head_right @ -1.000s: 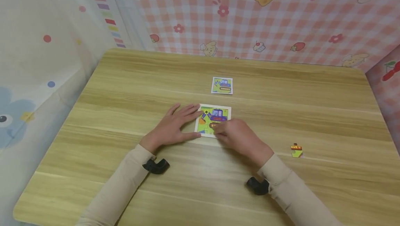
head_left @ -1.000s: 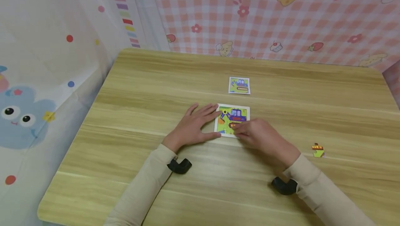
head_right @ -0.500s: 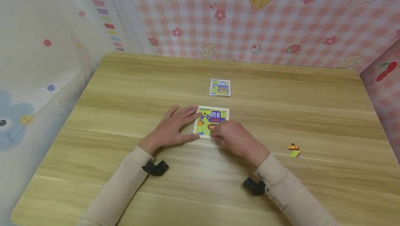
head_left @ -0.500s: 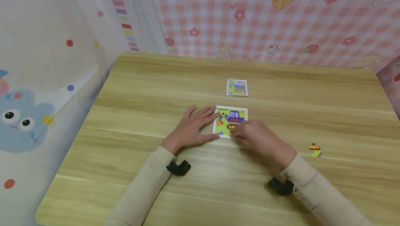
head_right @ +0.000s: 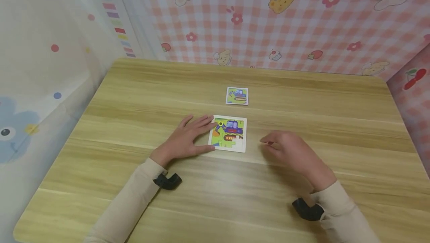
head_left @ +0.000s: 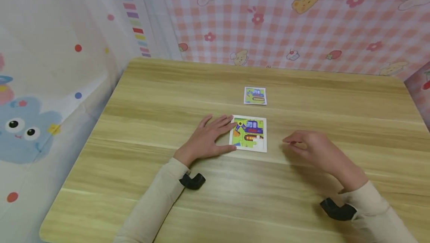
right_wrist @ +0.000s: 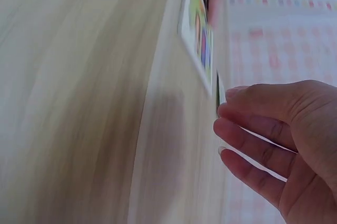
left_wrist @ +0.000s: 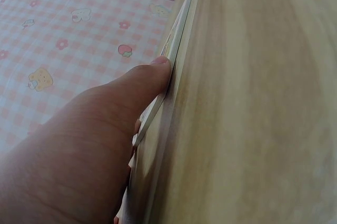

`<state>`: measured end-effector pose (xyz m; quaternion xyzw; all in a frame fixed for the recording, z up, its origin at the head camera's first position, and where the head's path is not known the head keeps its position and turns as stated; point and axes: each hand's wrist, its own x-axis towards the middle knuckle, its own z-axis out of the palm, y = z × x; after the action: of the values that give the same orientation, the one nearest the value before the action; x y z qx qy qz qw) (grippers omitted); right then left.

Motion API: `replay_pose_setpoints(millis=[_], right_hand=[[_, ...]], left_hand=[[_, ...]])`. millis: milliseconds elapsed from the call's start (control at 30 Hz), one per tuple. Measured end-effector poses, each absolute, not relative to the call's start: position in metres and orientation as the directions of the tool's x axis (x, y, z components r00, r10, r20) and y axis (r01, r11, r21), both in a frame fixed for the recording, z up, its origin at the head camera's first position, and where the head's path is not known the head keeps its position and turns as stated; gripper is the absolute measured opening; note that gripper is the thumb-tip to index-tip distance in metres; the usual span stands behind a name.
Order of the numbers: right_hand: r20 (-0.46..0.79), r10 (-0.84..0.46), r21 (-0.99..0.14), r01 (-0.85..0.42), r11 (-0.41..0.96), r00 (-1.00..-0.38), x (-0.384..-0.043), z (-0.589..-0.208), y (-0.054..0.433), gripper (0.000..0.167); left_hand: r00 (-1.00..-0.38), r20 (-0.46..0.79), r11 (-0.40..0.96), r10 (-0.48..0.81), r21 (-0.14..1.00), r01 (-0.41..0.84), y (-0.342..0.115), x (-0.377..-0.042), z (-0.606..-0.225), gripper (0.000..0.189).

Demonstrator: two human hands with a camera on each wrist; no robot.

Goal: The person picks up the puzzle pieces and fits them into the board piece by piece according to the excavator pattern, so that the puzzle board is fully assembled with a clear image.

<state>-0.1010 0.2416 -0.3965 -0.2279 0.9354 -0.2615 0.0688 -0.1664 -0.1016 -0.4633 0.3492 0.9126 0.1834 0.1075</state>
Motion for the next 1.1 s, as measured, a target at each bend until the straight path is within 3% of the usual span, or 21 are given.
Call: replay_pose_setpoints(millis=[133, 333, 567, 867, 1100], right_hand=[[-0.055, -0.378, -0.52, -0.296, 0.801, -0.924, -0.092, -0.397, 0.28, 0.023], [-0.247, -0.251, -0.507, -0.096, 0.856, -0.936, -0.082, -0.395, 0.33, 0.042], [-0.147, -0.25, -0.477, -0.153, 0.866, -0.957, -0.069, -0.412, 0.352, 0.045], [-0.154, -0.221, -0.497, -0.118, 0.86, -0.963, -0.059, -0.422, 0.362, 0.049], [-0.07, -0.239, -0.495, -0.174, 0.851, -0.969, -0.056, -0.426, 0.366, 0.047]], left_hand=[[-0.733, -0.068, 0.689, 0.677, 0.41, 0.598, -0.102, -0.166, -0.463, 0.083], [-0.735, -0.073, 0.691, 0.674, 0.413, 0.593, -0.101, -0.165, -0.465, 0.083], [-0.737, -0.067, 0.693, 0.673, 0.408, 0.595, -0.101, -0.166, -0.465, 0.083], [-0.734, -0.075, 0.692, 0.675, 0.411, 0.594, -0.101, -0.167, -0.462, 0.083], [-0.735, -0.076, 0.691, 0.674, 0.415, 0.591, -0.101, -0.167, -0.462, 0.083]])
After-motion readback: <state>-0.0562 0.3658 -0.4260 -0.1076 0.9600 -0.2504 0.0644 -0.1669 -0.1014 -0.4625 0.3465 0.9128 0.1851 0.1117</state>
